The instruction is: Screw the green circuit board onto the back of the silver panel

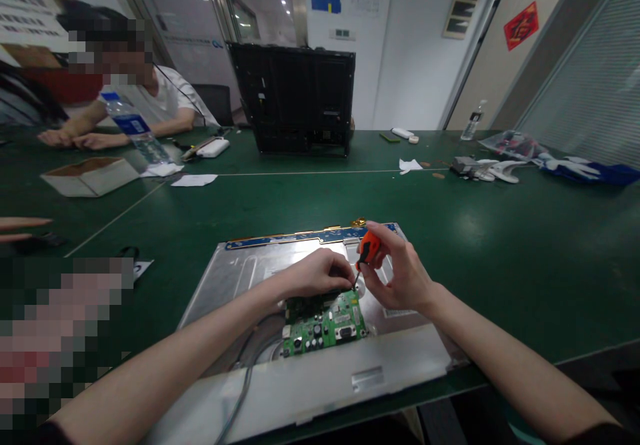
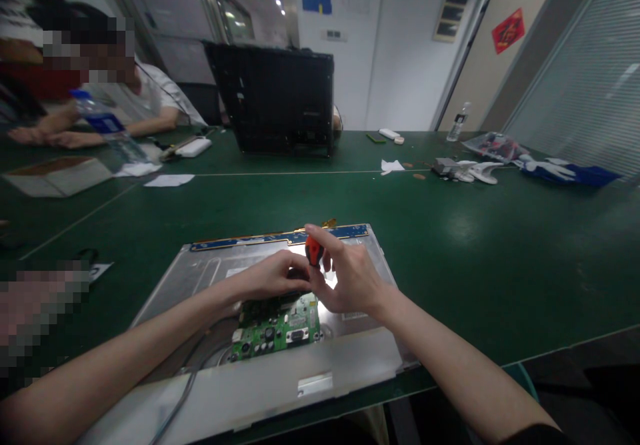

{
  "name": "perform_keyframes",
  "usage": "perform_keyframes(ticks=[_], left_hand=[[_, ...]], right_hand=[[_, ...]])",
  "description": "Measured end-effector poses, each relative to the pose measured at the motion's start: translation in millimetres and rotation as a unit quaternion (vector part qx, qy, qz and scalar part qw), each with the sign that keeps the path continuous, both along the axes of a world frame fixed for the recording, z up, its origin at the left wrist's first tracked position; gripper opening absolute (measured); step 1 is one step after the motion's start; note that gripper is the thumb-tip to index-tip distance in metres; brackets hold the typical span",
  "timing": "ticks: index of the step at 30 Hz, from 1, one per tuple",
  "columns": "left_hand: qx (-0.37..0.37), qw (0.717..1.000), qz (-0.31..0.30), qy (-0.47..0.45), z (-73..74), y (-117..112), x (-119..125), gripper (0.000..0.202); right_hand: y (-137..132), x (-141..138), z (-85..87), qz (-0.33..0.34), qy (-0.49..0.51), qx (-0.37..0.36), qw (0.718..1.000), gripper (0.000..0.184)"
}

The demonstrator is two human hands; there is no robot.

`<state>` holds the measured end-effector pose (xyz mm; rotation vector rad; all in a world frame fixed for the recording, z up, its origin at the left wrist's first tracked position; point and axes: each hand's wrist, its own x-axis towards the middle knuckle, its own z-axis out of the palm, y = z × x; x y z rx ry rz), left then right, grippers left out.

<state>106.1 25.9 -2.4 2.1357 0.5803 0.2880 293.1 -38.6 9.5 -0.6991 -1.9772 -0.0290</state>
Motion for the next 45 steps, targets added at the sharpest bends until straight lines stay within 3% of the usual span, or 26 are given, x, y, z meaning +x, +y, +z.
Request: perform_keyframes(ticks=[15,45], left_hand=[[0.01,1.0,0.018,0.008,1.4,-1.1,-0.4,0.007],[0.004,1.0,-0.001,0.005,-1.8,1.1,-0.3,0.008]], right_hand=[[1.5,-2.2,3.7,-0.011,-0.001,0.034,0.999,0.067],[0.1,-0.7,1.3,-0.005,0.003,0.003,1.0,0.068]])
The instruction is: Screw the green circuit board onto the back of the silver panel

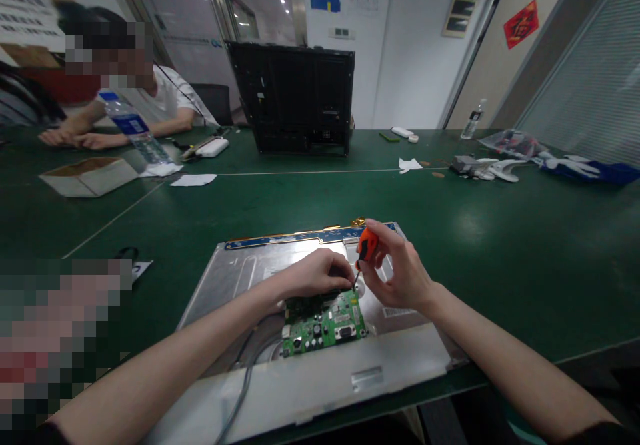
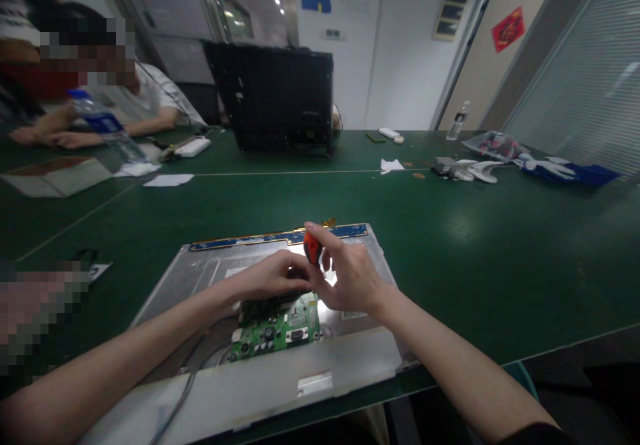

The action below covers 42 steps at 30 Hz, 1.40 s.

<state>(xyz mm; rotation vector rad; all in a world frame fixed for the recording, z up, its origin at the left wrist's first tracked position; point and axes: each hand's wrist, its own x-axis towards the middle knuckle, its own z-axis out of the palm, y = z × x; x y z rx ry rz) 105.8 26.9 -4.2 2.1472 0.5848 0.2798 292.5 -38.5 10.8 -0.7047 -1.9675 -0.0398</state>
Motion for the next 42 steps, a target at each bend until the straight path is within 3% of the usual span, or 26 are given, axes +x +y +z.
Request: perform_keyframes(ticks=[10,42], left_hand=[[0.008,1.0,0.015,-0.007,0.0,-0.3,0.1,0.005],[0.007,1.0,-0.001,-0.003,0.7,0.0,-0.1,0.01]], right_hand=[[1.3,-0.5,1.8,-0.015,-0.008,0.036,0.999,0.066],[0.3,0.6,0.0,0.001,-0.004,0.006,1.0,0.069]])
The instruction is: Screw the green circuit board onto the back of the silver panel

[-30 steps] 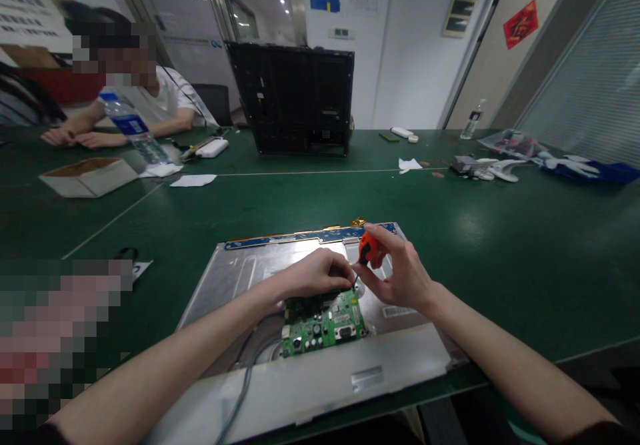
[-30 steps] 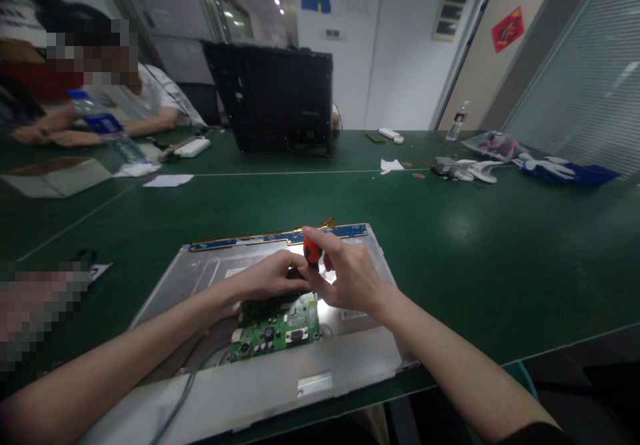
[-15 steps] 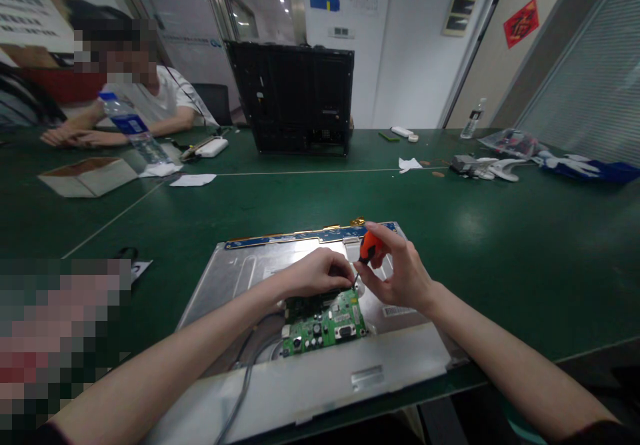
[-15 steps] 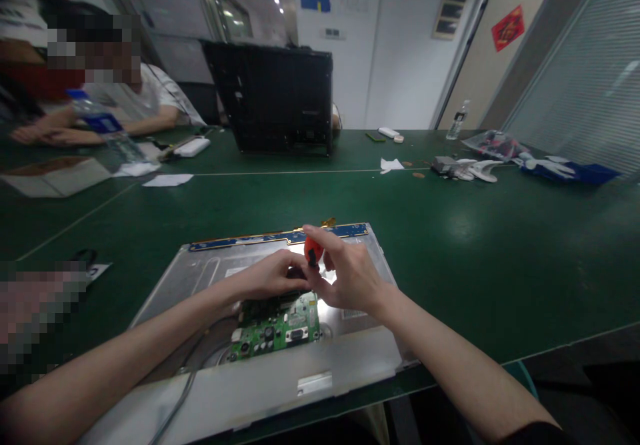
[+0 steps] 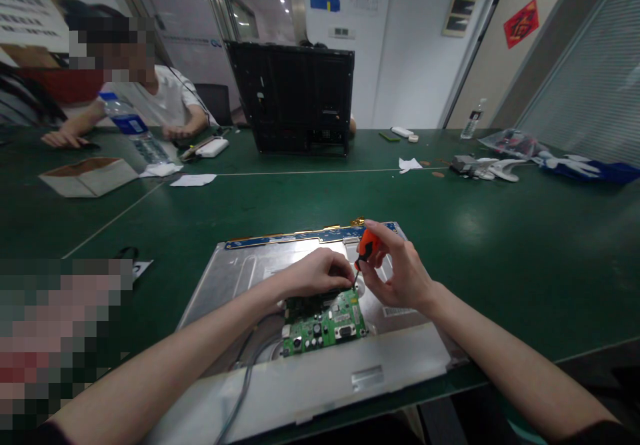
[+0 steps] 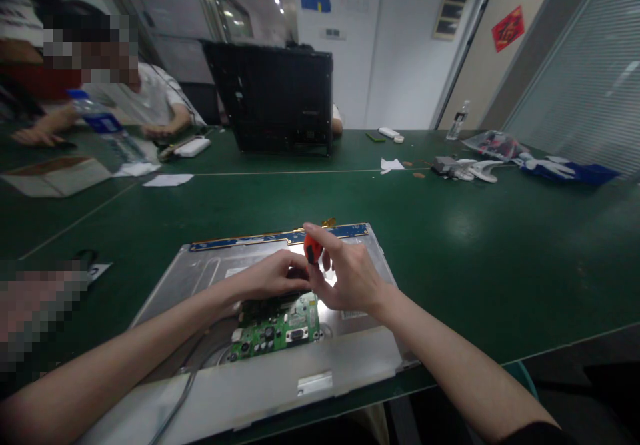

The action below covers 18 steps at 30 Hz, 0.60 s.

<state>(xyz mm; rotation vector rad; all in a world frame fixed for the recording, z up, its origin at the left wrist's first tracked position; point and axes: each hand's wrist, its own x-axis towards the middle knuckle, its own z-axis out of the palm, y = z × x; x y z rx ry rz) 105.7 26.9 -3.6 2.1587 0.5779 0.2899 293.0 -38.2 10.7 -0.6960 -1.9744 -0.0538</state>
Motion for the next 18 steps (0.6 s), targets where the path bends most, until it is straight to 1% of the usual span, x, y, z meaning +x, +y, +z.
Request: perform_keyframes(ticks=[5,12,18], left_hand=[[-0.003,1.0,0.001,-0.003,0.2,-0.5,0.1,0.01],[-0.005,1.0,0.003,-0.004,-2.3,0.7,-0.2,0.012],[-0.007,1.0,0.007,-0.003,-2.3,0.3,-0.2,0.012]], right_hand=[[0.1,-0.6,-0.2,-0.007,0.002,0.004,1.0,0.069],[0.6,-2.2,1.7,-0.01,0.004,0.028,1.0,0.066],[-0.1,-1.6,1.5,-0.009,0.003,0.025,1.0,0.066]])
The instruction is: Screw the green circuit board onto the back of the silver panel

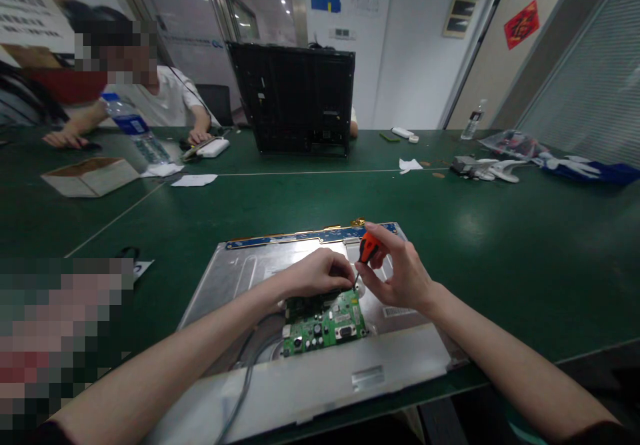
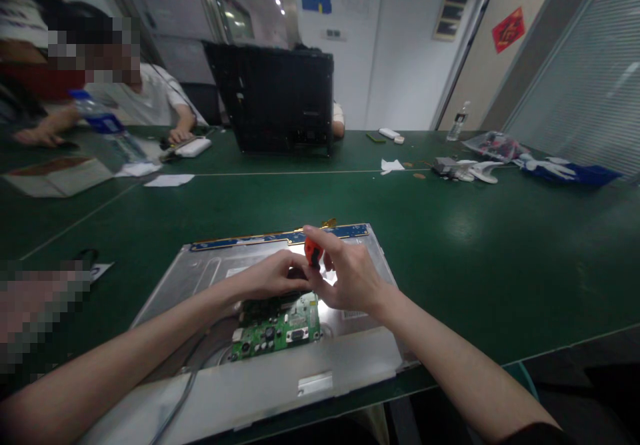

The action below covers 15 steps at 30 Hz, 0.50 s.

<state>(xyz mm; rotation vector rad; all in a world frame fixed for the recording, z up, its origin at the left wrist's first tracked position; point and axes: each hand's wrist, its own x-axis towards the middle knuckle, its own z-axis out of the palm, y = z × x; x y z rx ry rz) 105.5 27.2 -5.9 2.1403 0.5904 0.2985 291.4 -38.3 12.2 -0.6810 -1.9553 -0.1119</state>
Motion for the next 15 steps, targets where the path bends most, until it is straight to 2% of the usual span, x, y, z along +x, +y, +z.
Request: perform_keyframes(ticks=[15], left_hand=[[-0.002,1.0,-0.005,0.001,2.5,-1.0,-0.4,0.011]], right_hand=[[-0.1,0.1,-0.7,-0.007,-0.002,-0.004,1.0,0.064]])
